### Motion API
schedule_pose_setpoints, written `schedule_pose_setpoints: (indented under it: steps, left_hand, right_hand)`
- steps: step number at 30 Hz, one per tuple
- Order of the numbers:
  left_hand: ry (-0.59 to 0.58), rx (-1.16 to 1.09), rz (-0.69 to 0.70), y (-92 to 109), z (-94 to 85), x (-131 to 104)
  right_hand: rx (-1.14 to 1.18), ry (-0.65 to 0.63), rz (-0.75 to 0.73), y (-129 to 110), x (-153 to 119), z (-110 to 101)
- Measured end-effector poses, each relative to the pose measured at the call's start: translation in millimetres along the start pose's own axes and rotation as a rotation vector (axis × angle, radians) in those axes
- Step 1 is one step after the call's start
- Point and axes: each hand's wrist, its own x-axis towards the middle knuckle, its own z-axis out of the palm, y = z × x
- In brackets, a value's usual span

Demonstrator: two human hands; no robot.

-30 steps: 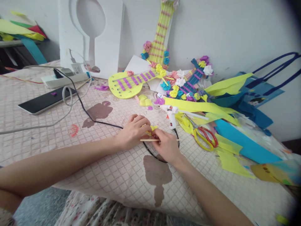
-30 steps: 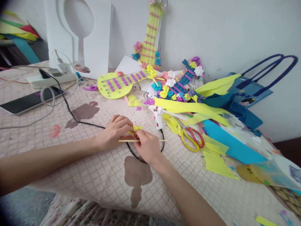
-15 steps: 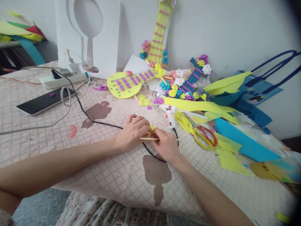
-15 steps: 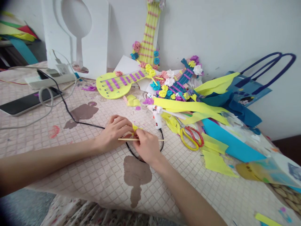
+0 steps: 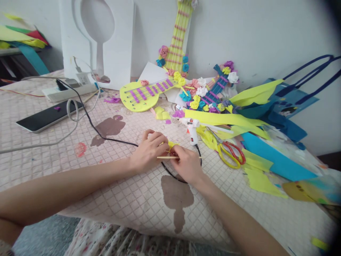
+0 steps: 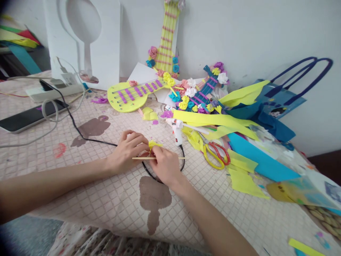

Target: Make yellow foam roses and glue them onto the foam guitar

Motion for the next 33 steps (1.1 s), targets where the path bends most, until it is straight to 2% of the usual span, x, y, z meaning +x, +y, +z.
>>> schedule_pose_setpoints:
  steps: [11, 23, 33]
  left_hand:
    - [-0.009, 0.015, -0.013, 1.6, -1.7, 1.0]
    - [-0.025, -0.073, -0.09, 2.6, -0.6, -0.6]
    - [0.005, -0.011, -0.028, 1.6, 0.1, -0.3]
  right_hand:
    - [0.003, -0.003, 0.027, -3.0, -0.9, -0.7]
    - [-0.015, -0.014, 0.044, -1.5, -0.8, -1.1]
    - [-0.043, -0.024, 0.021, -4.8, -1.2, -1.0]
